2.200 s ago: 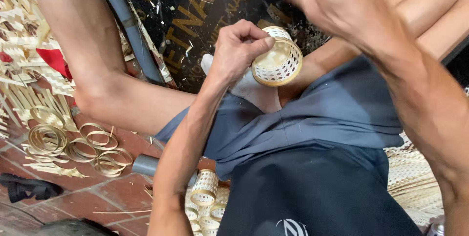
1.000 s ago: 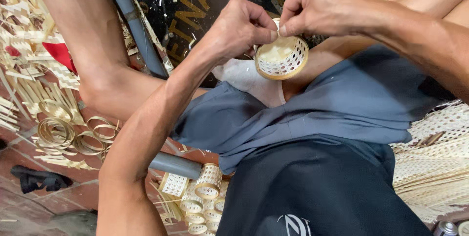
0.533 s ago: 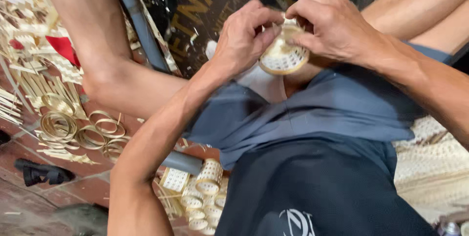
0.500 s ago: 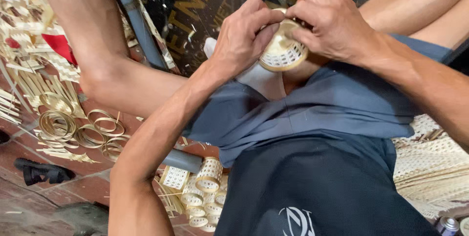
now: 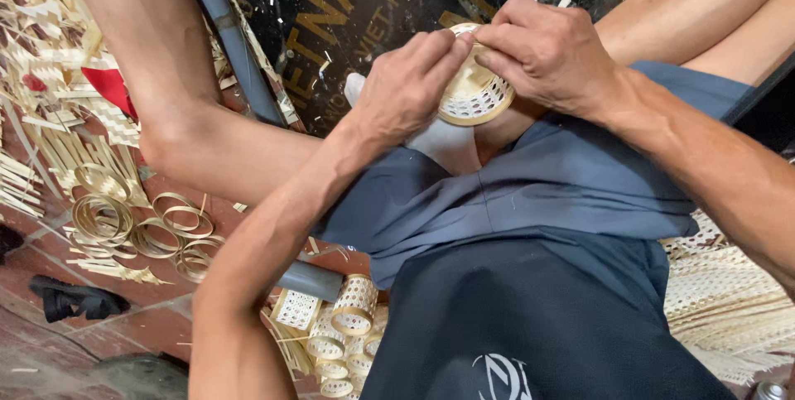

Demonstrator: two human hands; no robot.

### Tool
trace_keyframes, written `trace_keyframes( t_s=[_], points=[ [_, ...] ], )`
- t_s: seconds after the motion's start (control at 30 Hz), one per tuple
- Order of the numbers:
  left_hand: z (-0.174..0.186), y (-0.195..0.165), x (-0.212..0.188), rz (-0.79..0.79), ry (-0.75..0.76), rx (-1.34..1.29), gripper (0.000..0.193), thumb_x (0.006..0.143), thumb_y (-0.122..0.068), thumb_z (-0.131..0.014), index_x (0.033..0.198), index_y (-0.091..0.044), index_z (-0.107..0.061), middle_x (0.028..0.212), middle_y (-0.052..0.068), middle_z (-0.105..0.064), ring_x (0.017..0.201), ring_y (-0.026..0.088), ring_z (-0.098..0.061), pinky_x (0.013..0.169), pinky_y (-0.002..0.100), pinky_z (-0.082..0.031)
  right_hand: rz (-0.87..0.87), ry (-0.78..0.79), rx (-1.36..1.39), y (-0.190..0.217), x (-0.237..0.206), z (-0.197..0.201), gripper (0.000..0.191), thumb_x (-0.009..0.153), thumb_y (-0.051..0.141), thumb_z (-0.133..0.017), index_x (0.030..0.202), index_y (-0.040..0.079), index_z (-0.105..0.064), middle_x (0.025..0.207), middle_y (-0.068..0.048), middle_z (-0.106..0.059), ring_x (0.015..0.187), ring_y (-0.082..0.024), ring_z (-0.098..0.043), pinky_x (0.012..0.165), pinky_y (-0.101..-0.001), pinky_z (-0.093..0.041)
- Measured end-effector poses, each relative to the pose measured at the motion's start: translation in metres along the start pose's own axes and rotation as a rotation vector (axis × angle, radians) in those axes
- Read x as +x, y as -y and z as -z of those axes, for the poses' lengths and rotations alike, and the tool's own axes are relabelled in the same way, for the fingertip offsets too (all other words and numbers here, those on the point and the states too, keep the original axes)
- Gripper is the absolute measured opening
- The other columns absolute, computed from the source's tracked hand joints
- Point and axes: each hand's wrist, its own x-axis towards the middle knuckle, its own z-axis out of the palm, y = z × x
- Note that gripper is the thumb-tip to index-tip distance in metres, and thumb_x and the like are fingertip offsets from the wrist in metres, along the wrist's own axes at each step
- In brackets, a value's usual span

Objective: The person sits on the workshop floor and bends thin bamboo strips around a plastic pipe used as a form, fitting the strips onto the rim of a small woven bamboo basket body. They press and tuck the strips into place around the rim and then apply glue from a squeeze bottle along the edge.

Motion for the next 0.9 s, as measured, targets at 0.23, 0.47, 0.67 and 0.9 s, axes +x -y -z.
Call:
trace_keyframes(
  t_s=[0.23, 0.47, 0.67, 0.9],
  points=[
    [-0.001, -0.014, -0.010, 0.260, -0.186, -0.183, 0.032, 0.096, -0.005, -0.076, 0.125, -0.002, -0.062, 0.112, 0.013, -0.064, 0.098, 0.028, -0.068, 0.082, 0.036, -0.058, -0.093, 0.095, 0.290, -0.016, -0.001, -0.003, 0.019, 0.102, 0.015, -0.075, 0.115, 0.001, -0.075, 0.101, -0.011, -0.068, 0.084, -0.022, -0.068, 0.076, -0.0342, -0.054],
    [-0.011, -0.019, -0.006, 0.283, -0.225, -0.124, 0.028, 0.094, 0.000, -0.076, 0.120, -0.004, -0.068, 0.100, 0.009, -0.060, 0.087, 0.025, -0.066, 0.074, 0.037, -0.056, -0.481, 0.370, 0.548, -0.028, 0.018, 0.003, 0.017, 0.094, 0.017, -0.074, 0.102, 0.002, -0.077, 0.086, -0.008, -0.070, 0.073, -0.014, -0.065, 0.064, -0.0307, -0.050],
    [-0.015, -0.012, -0.003, 0.211, -0.213, -0.049, 0.032, 0.089, 0.000, -0.074, 0.120, -0.007, -0.068, 0.101, 0.008, -0.059, 0.086, 0.024, -0.065, 0.070, 0.037, -0.056, -0.318, 0.197, 0.338, -0.026, 0.010, -0.008, 0.015, 0.094, 0.009, -0.076, 0.106, 0.003, -0.073, 0.089, -0.006, -0.069, 0.080, -0.018, -0.067, 0.069, -0.0295, -0.053],
    [-0.011, -0.006, -0.001, 0.122, -0.141, -0.043, 0.036, 0.090, -0.001, -0.070, 0.125, 0.000, -0.066, 0.098, 0.008, -0.057, 0.085, 0.025, -0.063, 0.070, 0.037, -0.056, 0.176, 0.033, -0.198, -0.029, -0.008, -0.020, 0.012, 0.093, 0.009, -0.078, 0.095, 0.008, -0.066, 0.090, -0.004, -0.059, 0.079, -0.022, -0.061, 0.062, -0.0348, -0.048]
  ],
)
